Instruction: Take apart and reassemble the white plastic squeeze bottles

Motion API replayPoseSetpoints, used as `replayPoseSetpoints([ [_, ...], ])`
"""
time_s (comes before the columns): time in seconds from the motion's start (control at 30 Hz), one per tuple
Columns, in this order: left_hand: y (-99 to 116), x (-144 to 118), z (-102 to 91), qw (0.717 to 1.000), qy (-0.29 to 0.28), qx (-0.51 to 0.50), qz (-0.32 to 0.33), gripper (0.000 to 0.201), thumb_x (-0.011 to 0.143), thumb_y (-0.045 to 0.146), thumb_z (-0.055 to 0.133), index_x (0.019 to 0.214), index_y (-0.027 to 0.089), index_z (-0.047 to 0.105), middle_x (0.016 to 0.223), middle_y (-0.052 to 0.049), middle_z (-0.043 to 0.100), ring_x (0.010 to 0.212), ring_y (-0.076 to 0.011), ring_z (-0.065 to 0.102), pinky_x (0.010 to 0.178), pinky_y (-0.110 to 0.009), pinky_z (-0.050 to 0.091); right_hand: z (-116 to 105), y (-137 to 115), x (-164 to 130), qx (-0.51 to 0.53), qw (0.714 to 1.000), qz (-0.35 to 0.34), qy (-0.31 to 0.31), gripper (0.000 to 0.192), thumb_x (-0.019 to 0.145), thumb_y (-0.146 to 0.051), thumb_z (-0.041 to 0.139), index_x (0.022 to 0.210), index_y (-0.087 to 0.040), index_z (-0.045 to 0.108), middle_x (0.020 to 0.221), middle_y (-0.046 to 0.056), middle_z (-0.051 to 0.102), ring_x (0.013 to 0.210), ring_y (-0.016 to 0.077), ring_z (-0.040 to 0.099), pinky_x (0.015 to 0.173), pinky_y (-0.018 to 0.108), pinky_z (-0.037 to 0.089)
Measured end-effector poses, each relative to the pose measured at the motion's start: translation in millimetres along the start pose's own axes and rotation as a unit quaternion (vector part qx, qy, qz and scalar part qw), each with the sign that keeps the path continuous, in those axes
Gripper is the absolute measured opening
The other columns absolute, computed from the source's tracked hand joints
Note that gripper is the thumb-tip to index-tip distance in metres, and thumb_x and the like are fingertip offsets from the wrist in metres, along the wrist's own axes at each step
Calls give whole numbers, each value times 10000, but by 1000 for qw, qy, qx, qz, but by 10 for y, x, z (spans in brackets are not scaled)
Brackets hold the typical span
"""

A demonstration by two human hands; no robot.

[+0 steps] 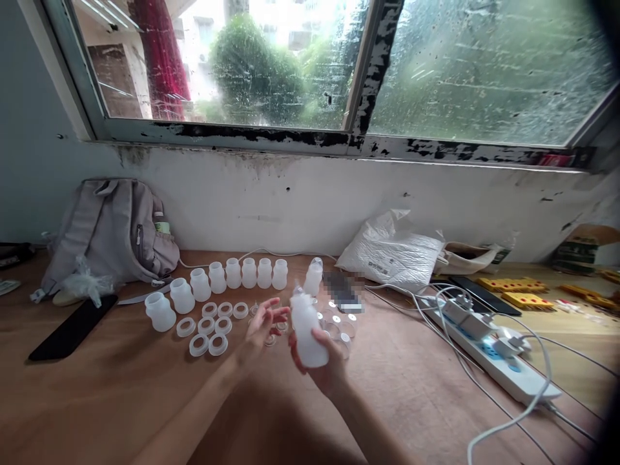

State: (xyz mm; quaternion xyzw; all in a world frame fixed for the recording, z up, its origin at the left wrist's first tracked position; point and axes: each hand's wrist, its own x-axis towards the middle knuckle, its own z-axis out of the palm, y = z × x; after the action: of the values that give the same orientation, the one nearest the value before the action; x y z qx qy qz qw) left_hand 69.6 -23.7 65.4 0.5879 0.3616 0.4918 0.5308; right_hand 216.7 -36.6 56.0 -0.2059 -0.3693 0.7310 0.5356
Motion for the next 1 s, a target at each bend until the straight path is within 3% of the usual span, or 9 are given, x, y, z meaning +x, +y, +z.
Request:
replayPoseSetpoints([
  [0.07, -86, 142, 25, 977, -10, 202, 68, 353, 847, 388, 362, 1161, 231, 408, 1133, -86, 527, 1034, -212, 475, 850, -363, 381, -101, -159, 37, 14, 997, -46, 65, 267, 757, -382, 493, 824, -133, 565, 728, 65, 601, 505, 121, 542, 355, 197, 385],
  [0.17, -267, 313, 125, 865, -53, 473, 160, 340, 823, 245, 427, 1162, 261, 433, 1220, -56, 481, 1122, -230, 396, 931, -430, 269, -265, -344, 91, 7, 986, -96, 138, 239, 746, -361, 534, 842, -147, 579, 809, 58, 602, 596, 132, 559, 427, 218, 440],
  [0.23, -382, 385, 214, 802, -69, 562, 189, 391, 815, 199, 433, 1199, 266, 397, 1254, -53, 456, 1149, -227, 371, 943, -447, 235, -350, -394, 126, -8, 980, -118, 162, 226, 726, -341, 571, 866, -163, 573, 824, 44, 596, 636, 135, 559, 465, 226, 458],
  [0.33, -483, 405, 318, 765, -70, 608, 197, 417, 789, 173, 475, 1193, 252, 402, 1150, -55, 528, 1079, -218, 430, 920, -437, 257, -405, -370, 163, -48, 976, -130, 167, 230, 703, -320, 608, 874, -177, 551, 763, 21, 585, 634, 133, 550, 498, 236, 465],
  [0.5, -447, 171, 279, 805, -40, 553, 213, 260, 755, 284, 542, 1011, 241, 531, 961, -49, 569, 925, -225, 493, 846, -413, 325, -359, -263, 164, -133, 968, -118, 176, 299, 693, -369, 612, 924, -218, 496, 737, -8, 568, 555, 122, 528, 455, 234, 440],
  [0.6, -378, -12, 119, 885, 31, 420, 197, 247, 768, 364, 519, 966, 216, 526, 954, -55, 568, 894, -205, 510, 807, -358, 371, -326, -238, 135, -219, 953, -111, 179, 333, 696, -398, 598, 950, -202, 509, 765, 9, 570, 542, 119, 522, 477, 242, 443],
  [0.7, -336, -107, -78, 958, 133, 227, 112, 276, 797, 399, 461, 980, 195, 490, 898, -49, 577, 810, -174, 542, 707, -287, 423, -309, -216, 108, -275, 937, -107, 187, 331, 679, -407, 611, 926, -205, 521, 773, 9, 567, 546, 122, 519, 468, 237, 434],
  [0.83, -347, -109, -271, 968, 236, 67, 50, 330, 827, 441, 374, 1022, 197, 483, 971, -56, 555, 813, -168, 546, 654, -256, 437, -301, -153, 95, -327, 922, -88, 190, 284, 649, -417, 631, 822, -211, 542, 683, -12, 544, 538, 125, 501, 406, 208, 382],
  [1.0, -359, -126, -336, 967, 232, 74, 72, 307, 811, 425, 424, 1009, 207, 513, 944, -37, 547, 790, -149, 528, 668, -243, 430, -299, -98, 93, -368, 907, -84, 188, 246, 652, -431, 615, 732, -207, 553, 596, -29, 503, 506, 119, 468, 362, 195, 311],
])
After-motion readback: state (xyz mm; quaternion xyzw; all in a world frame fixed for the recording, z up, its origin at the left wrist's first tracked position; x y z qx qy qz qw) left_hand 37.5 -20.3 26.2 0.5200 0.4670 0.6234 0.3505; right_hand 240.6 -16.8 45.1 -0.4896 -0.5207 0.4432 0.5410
